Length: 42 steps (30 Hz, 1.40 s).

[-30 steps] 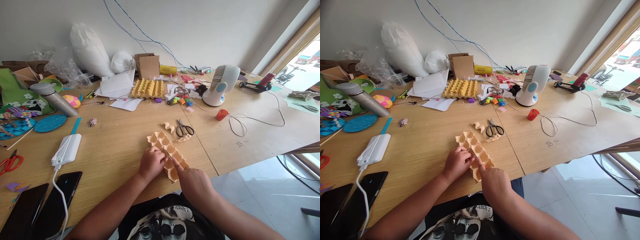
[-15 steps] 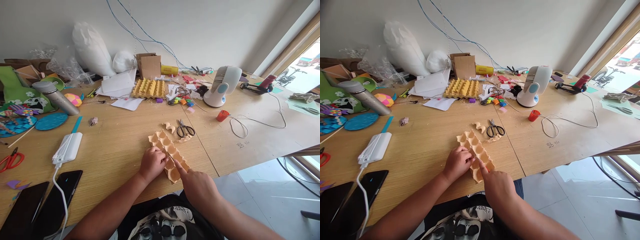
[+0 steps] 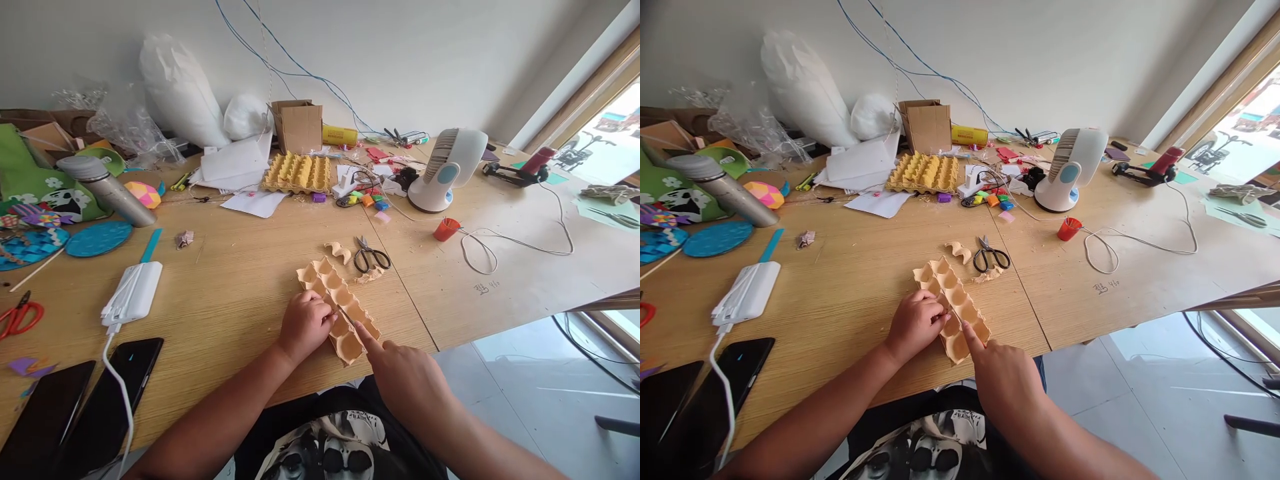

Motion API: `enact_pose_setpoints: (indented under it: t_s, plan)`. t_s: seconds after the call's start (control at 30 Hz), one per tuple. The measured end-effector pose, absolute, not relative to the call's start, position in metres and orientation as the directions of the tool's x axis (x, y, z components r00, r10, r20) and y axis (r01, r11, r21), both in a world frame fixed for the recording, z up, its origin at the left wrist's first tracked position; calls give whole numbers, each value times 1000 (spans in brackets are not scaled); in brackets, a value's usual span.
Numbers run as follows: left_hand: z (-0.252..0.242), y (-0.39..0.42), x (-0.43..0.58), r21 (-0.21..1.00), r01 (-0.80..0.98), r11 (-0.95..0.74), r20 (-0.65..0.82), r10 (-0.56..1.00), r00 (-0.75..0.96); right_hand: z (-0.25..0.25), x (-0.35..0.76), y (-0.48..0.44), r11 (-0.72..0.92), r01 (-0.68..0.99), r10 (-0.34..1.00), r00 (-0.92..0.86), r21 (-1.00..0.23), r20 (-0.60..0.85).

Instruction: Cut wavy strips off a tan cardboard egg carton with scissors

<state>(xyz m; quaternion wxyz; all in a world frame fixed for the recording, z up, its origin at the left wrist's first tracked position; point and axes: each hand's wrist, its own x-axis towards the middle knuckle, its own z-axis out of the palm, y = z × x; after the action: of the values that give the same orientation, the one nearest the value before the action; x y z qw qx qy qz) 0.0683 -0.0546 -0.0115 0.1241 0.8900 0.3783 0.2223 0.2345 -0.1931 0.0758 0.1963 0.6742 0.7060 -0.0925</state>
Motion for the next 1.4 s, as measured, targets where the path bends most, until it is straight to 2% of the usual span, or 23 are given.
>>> enact_pose_setpoints:
  t_s: [0.43, 0.77, 1.03, 1.4]
  plan:
    - [-13, -56, 69, 402, 612, -681, 306, 730, 612, 78, 236, -206, 64, 983, 917, 12, 175, -400]
    - [-15, -56, 70, 436, 586, -683, 354, 729, 586, 77, 252, -207, 55, 991, 989, -37, 123, -141]
    - [-14, -54, 70, 417, 595, -687, 341, 725, 598, 73, 245, -198, 70, 992, 979, -49, 105, -196]
    - [-13, -55, 70, 416, 595, -688, 335, 724, 603, 69, 247, -199, 82, 990, 982, -60, 118, -180]
